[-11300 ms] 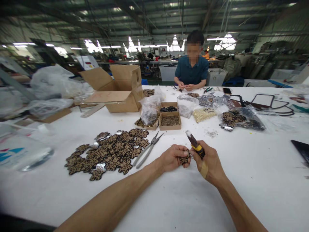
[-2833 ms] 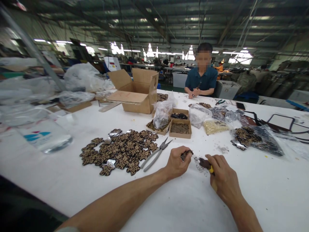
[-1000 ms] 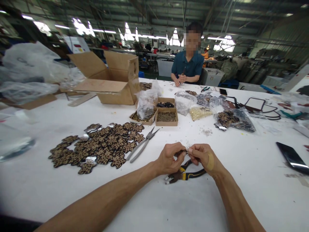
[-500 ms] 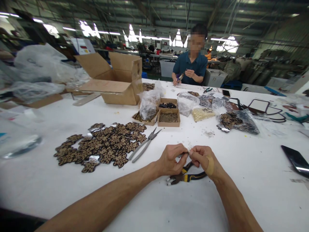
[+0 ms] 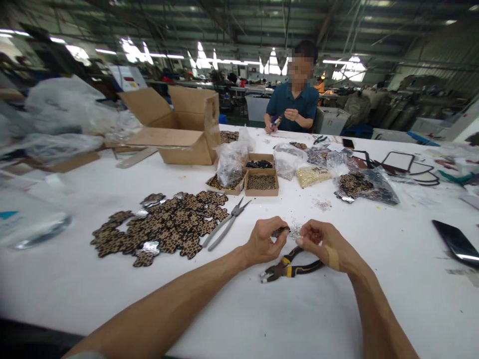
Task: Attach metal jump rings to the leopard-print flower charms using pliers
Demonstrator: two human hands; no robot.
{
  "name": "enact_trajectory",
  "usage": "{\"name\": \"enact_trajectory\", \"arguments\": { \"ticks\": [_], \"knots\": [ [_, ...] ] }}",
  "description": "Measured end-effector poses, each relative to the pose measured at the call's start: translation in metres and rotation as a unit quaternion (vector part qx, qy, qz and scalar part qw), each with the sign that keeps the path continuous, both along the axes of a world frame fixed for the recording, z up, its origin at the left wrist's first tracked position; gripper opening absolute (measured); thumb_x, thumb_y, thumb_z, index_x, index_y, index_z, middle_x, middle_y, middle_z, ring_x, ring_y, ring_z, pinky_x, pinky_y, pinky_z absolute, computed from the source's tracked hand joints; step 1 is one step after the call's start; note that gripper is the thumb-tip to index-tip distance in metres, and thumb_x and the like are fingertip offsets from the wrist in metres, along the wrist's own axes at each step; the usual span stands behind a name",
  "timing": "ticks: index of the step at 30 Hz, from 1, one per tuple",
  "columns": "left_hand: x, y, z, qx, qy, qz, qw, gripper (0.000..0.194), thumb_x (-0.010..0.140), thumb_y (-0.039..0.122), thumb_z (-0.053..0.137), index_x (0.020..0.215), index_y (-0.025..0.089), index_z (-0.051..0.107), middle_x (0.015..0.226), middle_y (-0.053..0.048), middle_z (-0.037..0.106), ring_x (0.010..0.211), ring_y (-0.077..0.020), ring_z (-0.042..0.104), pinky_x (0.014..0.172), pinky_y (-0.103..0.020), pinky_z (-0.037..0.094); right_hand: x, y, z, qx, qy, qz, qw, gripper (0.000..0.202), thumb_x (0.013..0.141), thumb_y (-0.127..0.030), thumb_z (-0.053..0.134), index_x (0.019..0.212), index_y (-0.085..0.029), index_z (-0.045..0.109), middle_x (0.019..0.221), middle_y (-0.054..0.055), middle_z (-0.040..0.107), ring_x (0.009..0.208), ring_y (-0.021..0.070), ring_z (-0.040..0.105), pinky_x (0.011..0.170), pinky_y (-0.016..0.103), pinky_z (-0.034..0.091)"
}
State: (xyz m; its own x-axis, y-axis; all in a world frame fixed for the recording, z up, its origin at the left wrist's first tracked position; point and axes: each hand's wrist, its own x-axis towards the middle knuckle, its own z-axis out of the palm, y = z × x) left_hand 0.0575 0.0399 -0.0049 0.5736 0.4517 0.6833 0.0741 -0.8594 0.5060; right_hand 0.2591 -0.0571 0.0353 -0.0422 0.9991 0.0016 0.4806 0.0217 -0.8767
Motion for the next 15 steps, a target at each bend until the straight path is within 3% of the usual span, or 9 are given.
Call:
{"name": "enact_trajectory", "arguments": {
  "ticks": [4,7,11,15],
  "knots": [
    [-0.009,0.014,-0.003,0.013,-0.016,0.04,0.999,0.009,0.086,0.018,0.054,0.092,0.016,0.061,0.075,-0.003,0.061,0.064,-0.0119,0.054,0.06,-0.025,0.041,-0.006,-0.015,0.005,0.039,-0.171,0.095,0.98,0.049,0.066,-0.042,0.084,0.107,-0.023,0.066,0.104,0.005,0.065,0.094,0.0244,0.058,0.082,0.035,0.047],
    [-0.013,0.023,-0.006,0.005,-0.019,0.077,0.997,0.009,0.087,0.019,0.054,0.09,0.016,0.062,0.074,-0.003,0.061,0.063,-0.0119,0.053,0.061,-0.025,0.041,-0.015,-0.018,0.003,0.067,-0.245,0.123,0.959,0.049,0.066,-0.038,0.084,0.11,-0.024,0.066,0.109,0.006,0.064,0.098,0.0258,0.057,0.085,0.036,0.046],
    [-0.016,0.028,-0.008,-0.007,-0.025,0.109,0.994,0.009,0.088,0.02,0.054,0.09,0.016,0.062,0.077,-0.003,0.063,0.066,-0.0124,0.055,0.064,-0.025,0.042,-0.02,-0.016,0.0,0.081,-0.275,0.146,0.947,0.042,0.069,-0.036,0.08,0.107,-0.024,0.068,0.107,0.008,0.065,0.095,0.0254,0.058,0.081,0.035,0.047],
    [-0.018,0.03,-0.01,-0.002,-0.03,0.122,0.992,0.009,0.087,0.02,0.053,0.087,0.016,0.062,0.077,-0.003,0.064,0.066,-0.0129,0.056,0.065,-0.026,0.043,-0.02,-0.016,-0.001,0.061,-0.249,0.164,0.952,0.032,0.069,-0.039,0.077,0.095,-0.021,0.071,0.096,0.006,0.066,0.084,0.0224,0.06,0.074,0.032,0.047]
  ]
}}
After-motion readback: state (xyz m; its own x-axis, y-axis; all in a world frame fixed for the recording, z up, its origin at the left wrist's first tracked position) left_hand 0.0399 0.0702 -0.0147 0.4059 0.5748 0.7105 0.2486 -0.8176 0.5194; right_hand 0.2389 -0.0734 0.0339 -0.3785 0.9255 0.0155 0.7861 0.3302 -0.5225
